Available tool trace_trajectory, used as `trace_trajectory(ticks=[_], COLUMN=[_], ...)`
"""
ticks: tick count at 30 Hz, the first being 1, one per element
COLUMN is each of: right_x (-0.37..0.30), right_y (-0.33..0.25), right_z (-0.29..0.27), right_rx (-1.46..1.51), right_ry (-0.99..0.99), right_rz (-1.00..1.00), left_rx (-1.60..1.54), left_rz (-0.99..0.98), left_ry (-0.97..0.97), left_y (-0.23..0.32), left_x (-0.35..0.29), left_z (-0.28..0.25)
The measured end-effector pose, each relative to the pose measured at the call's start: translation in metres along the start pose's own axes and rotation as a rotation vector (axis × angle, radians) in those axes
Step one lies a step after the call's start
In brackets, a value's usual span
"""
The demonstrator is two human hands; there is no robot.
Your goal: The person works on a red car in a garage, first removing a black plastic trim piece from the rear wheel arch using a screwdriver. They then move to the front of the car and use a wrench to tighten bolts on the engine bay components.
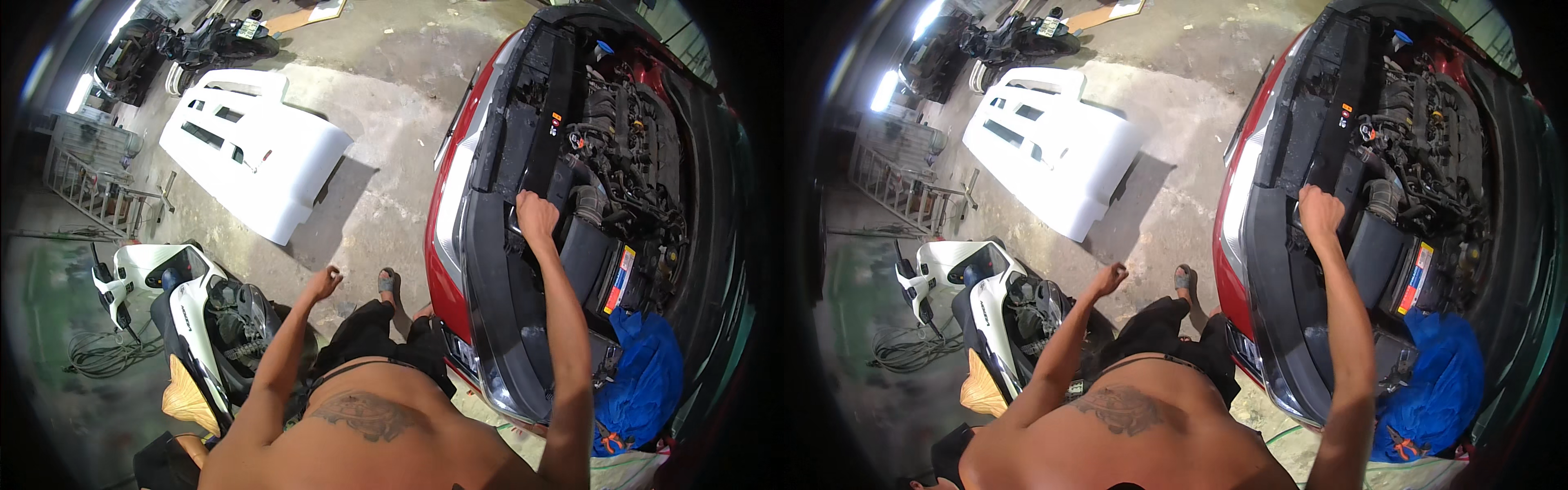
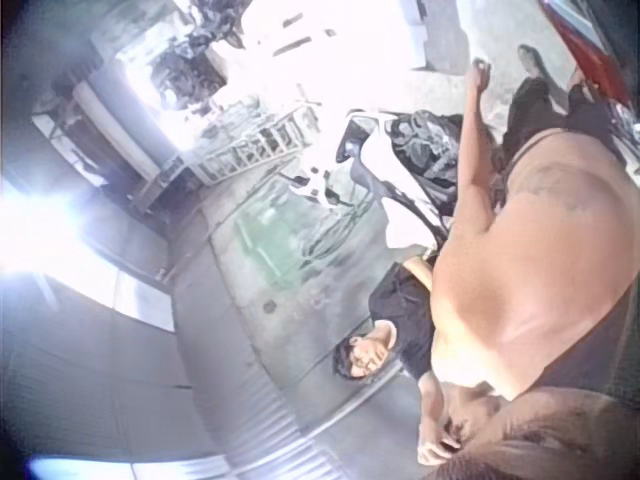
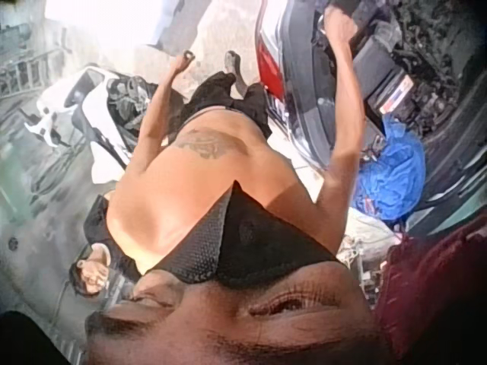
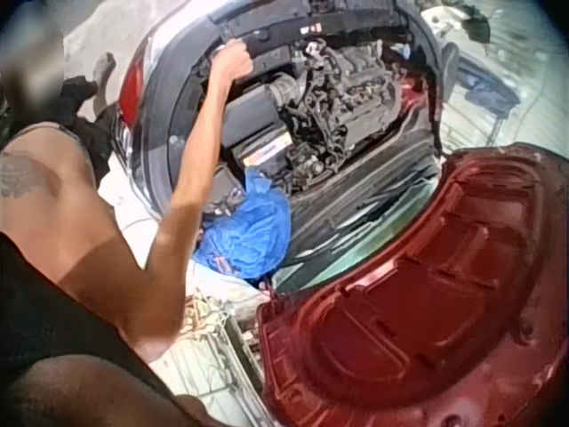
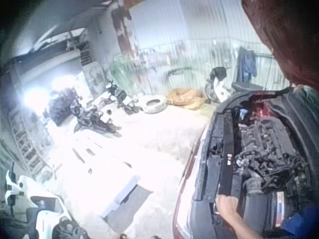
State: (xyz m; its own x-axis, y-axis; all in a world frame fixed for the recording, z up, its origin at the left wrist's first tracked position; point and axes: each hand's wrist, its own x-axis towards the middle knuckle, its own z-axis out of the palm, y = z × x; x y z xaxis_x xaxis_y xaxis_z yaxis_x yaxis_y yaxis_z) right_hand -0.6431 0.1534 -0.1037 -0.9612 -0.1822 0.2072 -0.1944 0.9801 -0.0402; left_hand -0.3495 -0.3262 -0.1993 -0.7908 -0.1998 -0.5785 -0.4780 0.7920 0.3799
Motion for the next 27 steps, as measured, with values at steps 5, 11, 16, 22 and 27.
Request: trace_trajectory(ticks=[5, 11, 16, 22, 27], right_x=[-0.004, 0.005, 0.014, -0.066, -0.024], right_y=[-0.011, -0.041, -0.085, -0.052, -0.046], right_z=[-0.017, -0.015, -0.04, -0.017, -0.02], right_rx=[-0.19, -0.104, -0.252, -0.125, -0.283], right_ry=[0.044, -0.11, -0.234, -0.178, -0.11], right_rz=[-0.122, 0.168, 0.348, 0.693, 1.063], left_rx=[0.05, 0.024, -0.014, -0.073, -0.271], left_rz=[0.154, 0.106, -0.11, -0.166, -0.105], left_ry=[0.054, -0.028, 0.093, 0.543, 0.4], left_y=[0.04, -0.064, -0.209, -0.453, -0.548], left_x=[0.036, 0.109, 0.196, 0.399, 0.497], left_z=[-0.081, -0.137, -0.197, -0.223, -0.218])
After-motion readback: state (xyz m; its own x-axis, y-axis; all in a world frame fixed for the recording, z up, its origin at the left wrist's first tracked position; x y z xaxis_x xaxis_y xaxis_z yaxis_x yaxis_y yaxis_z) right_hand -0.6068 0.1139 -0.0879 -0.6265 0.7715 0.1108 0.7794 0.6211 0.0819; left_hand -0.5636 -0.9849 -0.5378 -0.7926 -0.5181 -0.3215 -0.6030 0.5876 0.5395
